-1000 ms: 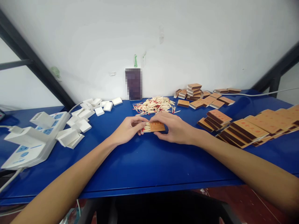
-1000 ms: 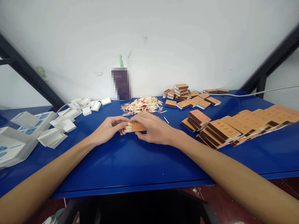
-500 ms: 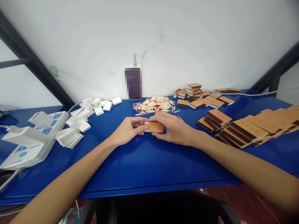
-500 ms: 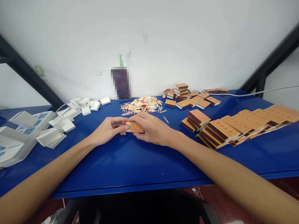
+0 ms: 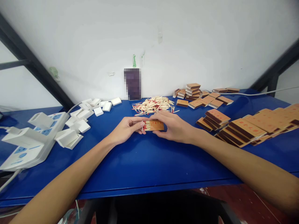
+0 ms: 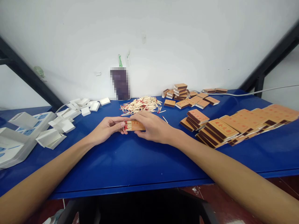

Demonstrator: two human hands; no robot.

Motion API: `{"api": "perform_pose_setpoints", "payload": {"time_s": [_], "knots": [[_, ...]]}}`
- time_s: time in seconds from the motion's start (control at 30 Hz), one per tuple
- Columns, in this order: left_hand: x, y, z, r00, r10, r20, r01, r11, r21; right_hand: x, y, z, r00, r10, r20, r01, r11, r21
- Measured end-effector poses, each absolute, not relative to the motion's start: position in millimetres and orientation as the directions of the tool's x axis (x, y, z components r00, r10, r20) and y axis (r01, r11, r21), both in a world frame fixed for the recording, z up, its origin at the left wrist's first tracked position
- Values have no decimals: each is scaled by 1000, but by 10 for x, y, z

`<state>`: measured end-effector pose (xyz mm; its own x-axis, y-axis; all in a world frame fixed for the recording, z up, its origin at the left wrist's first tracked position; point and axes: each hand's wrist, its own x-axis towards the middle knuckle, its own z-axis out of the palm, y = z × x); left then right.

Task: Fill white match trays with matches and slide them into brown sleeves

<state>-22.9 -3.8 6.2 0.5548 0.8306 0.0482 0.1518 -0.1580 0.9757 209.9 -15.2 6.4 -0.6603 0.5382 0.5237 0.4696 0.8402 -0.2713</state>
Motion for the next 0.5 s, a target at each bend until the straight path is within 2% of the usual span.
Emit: {"api": "perform_pose_setpoints", "payload": {"time_s": [0.3,0.5], "knots": [[-262,4,-6,588,808,45,23,-72,997,2135,-147,87,-674,547,496,487,834,-259],[-251,-8,22,587,809,35,90,-108,990,2133,-156,89,-696,535,478,476,843,-250]]}}
